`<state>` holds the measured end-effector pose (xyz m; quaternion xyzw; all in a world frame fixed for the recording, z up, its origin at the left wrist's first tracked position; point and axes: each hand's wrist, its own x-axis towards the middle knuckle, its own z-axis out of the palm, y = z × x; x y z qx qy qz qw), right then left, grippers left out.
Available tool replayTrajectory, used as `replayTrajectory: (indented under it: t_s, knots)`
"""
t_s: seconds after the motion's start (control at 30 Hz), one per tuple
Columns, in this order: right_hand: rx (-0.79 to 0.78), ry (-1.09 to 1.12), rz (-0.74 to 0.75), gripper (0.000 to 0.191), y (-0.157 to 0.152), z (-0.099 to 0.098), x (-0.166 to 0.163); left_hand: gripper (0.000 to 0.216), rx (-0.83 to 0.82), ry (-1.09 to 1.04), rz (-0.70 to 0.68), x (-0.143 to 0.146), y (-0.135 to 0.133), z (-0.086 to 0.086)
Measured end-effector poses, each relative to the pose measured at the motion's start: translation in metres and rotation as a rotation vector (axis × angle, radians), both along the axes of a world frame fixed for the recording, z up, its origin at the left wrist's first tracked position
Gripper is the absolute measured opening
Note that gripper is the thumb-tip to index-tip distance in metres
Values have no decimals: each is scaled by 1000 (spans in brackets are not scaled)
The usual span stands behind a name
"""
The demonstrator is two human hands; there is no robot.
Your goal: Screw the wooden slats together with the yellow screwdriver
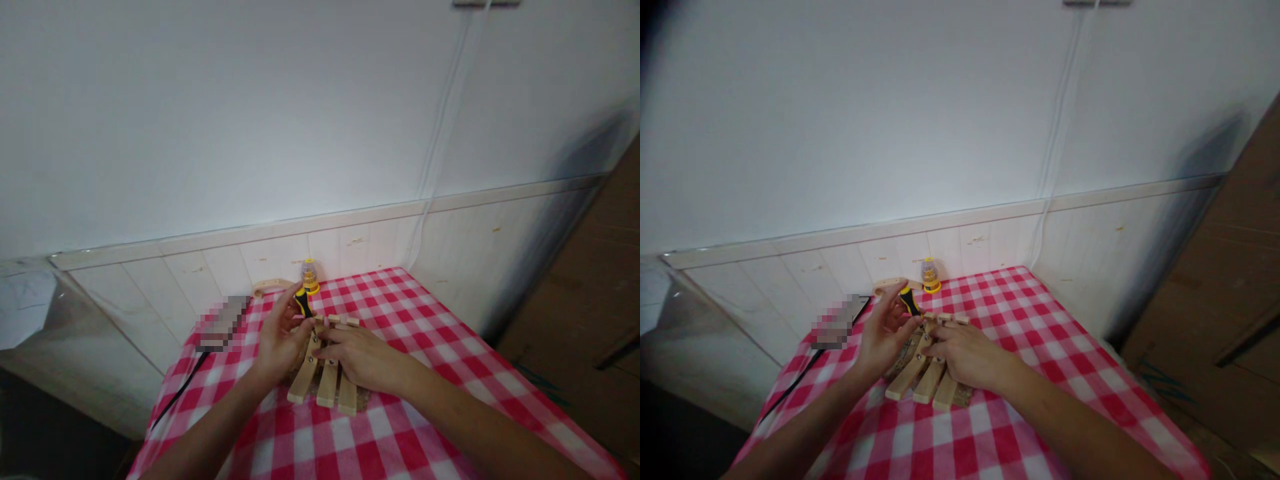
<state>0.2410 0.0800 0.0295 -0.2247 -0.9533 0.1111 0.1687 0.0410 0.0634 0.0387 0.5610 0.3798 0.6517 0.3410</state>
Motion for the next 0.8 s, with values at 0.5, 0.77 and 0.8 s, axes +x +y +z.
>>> replayTrajectory:
  t_s: [0.5, 0.77, 0.8]
  knots:
    - [-21, 23, 22, 38, -1, -2, 1, 62, 46, 23, 145, -1, 4, -39]
    - [-26, 41, 13, 38, 1, -9, 1, 60, 89, 64, 147, -3, 9, -49]
    - [-27, 45, 9, 37, 1, -10, 2, 60, 103, 75, 138, -4, 10, -51]
